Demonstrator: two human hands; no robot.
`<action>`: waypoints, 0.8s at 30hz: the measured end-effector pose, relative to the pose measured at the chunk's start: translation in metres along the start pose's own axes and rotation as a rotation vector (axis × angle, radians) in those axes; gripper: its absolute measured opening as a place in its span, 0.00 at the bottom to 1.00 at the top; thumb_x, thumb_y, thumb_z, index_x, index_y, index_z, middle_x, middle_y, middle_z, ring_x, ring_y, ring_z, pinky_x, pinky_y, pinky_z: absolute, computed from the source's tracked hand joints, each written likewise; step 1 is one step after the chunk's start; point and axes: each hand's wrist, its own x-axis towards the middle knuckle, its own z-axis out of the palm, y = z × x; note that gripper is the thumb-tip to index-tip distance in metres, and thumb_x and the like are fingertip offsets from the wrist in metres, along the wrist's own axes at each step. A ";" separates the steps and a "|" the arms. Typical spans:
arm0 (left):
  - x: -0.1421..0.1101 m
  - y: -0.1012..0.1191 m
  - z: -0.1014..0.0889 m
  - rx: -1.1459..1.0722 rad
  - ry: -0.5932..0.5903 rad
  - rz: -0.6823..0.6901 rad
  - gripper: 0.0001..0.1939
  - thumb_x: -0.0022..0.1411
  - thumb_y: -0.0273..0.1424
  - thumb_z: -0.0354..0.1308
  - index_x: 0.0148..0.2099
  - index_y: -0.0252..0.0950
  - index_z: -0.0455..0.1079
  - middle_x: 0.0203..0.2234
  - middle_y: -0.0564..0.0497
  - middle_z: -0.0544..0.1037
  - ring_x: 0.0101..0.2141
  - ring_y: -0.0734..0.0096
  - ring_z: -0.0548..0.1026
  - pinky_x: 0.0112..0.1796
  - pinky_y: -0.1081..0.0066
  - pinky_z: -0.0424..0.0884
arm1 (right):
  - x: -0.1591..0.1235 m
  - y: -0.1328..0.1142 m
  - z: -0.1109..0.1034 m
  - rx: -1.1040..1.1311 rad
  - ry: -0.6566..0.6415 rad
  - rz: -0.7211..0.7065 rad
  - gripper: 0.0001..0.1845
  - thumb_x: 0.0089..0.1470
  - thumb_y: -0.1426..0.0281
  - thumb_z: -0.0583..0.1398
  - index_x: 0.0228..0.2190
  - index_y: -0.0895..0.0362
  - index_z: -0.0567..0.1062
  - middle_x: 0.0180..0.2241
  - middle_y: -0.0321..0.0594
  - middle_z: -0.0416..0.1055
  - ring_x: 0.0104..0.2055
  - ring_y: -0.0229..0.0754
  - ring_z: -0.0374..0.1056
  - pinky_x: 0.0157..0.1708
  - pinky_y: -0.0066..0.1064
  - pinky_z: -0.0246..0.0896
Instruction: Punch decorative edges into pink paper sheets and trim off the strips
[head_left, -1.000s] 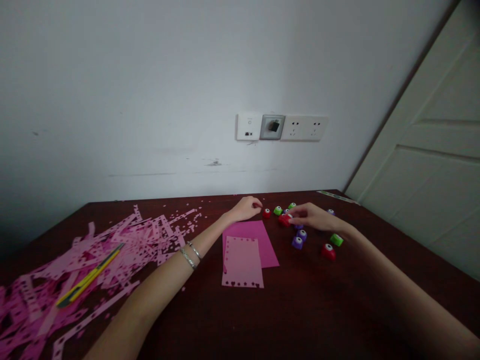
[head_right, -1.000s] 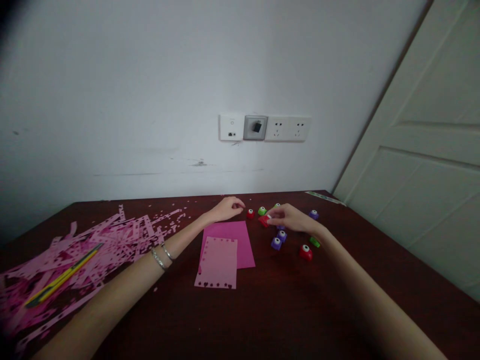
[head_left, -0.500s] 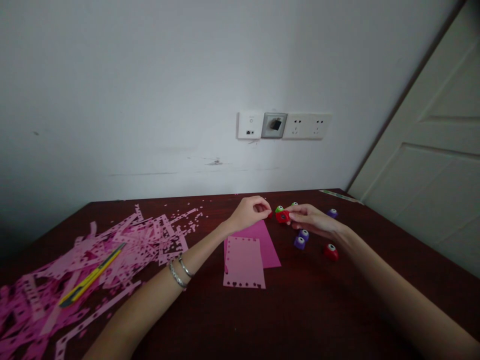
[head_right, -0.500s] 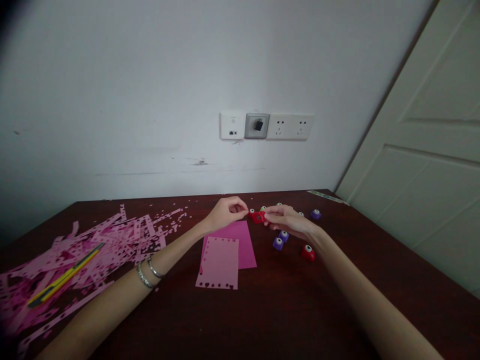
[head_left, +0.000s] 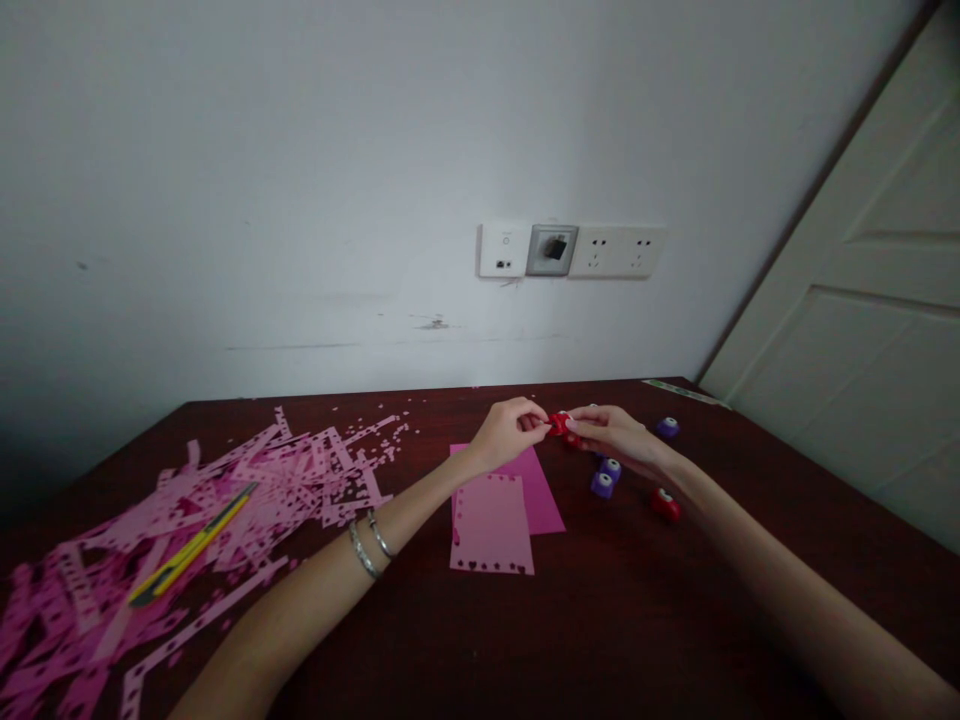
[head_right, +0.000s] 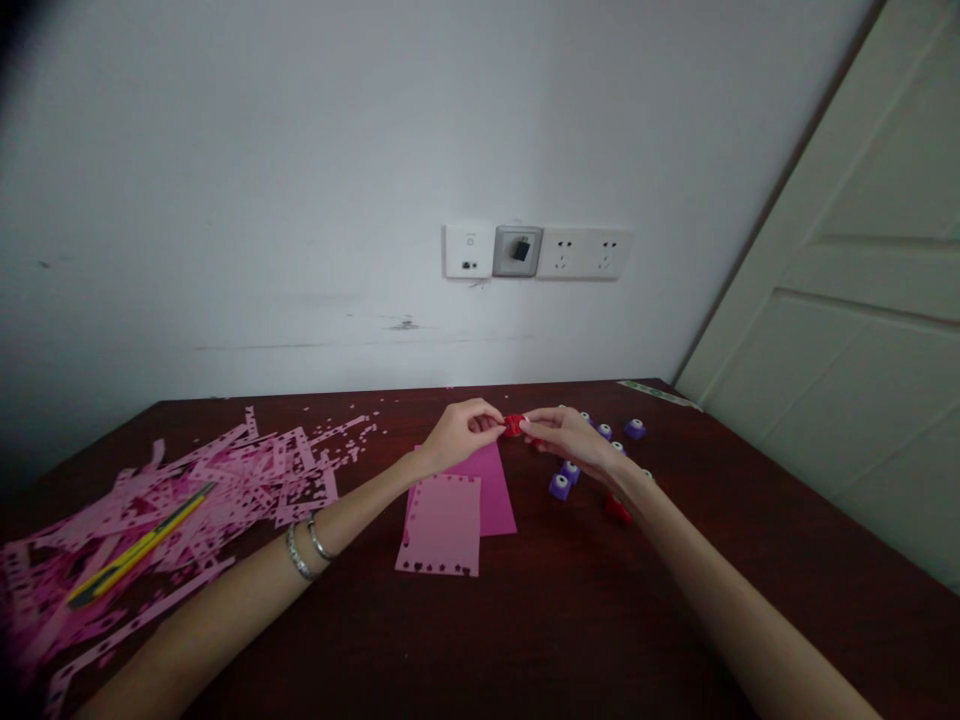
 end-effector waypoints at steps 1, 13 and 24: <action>0.000 -0.001 0.001 -0.009 0.004 0.003 0.04 0.53 0.26 0.56 0.33 0.33 0.71 0.26 0.53 0.71 0.25 0.79 0.67 0.28 0.75 0.65 | 0.000 0.001 0.001 0.002 0.004 0.000 0.16 0.42 0.61 0.65 0.33 0.58 0.76 0.29 0.38 0.71 0.30 0.34 0.64 0.31 0.27 0.58; -0.002 -0.003 0.006 0.010 0.074 0.052 0.01 0.53 0.25 0.56 0.29 0.33 0.69 0.23 0.54 0.69 0.24 0.79 0.66 0.27 0.75 0.65 | 0.007 0.010 0.001 -0.074 0.027 -0.010 0.16 0.42 0.59 0.64 0.32 0.57 0.77 0.32 0.40 0.73 0.32 0.36 0.66 0.32 0.29 0.60; -0.001 -0.006 0.002 -0.106 0.064 -0.019 0.02 0.51 0.26 0.55 0.28 0.32 0.68 0.23 0.53 0.71 0.24 0.78 0.67 0.28 0.74 0.66 | 0.007 0.013 0.002 -0.098 0.018 -0.020 0.17 0.44 0.58 0.63 0.33 0.57 0.76 0.33 0.41 0.72 0.33 0.36 0.66 0.33 0.29 0.61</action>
